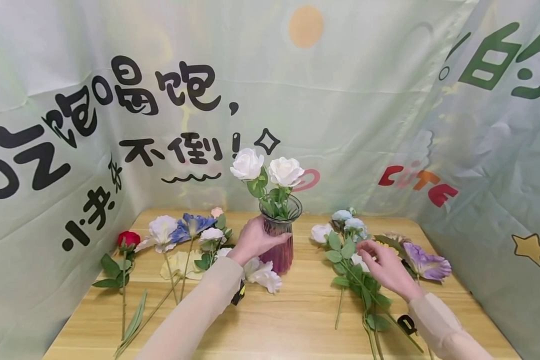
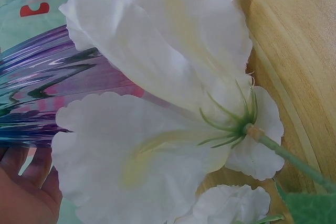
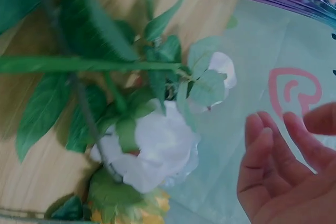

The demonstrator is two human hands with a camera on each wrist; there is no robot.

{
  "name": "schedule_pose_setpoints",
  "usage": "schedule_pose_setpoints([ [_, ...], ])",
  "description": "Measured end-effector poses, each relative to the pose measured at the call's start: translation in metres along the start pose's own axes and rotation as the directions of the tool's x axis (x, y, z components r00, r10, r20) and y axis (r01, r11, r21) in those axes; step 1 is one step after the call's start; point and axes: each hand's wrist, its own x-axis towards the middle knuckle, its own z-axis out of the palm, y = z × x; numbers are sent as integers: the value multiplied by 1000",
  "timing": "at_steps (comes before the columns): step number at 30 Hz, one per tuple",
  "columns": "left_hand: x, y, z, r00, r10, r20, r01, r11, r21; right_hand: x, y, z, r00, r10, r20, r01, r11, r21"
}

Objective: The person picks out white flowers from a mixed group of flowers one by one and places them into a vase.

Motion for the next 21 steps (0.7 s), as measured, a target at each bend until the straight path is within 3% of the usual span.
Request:
schedule_pose_setpoints([
  [6, 0, 0, 0, 1000, -6, 1, 6, 1000, -8, -6, 5, 7, 996, -65, 64, 72, 992, -104],
  [14, 0, 0, 1, 1000, 0, -5, 0, 1000, -3, -13, 6, 16, 983, -42, 180, 77, 978, -192],
  [21, 0, 1, 1, 1000, 1, -9, -1, 1000, 6, -15, 10, 23, 975, -26, 219, 84, 963, -257],
])
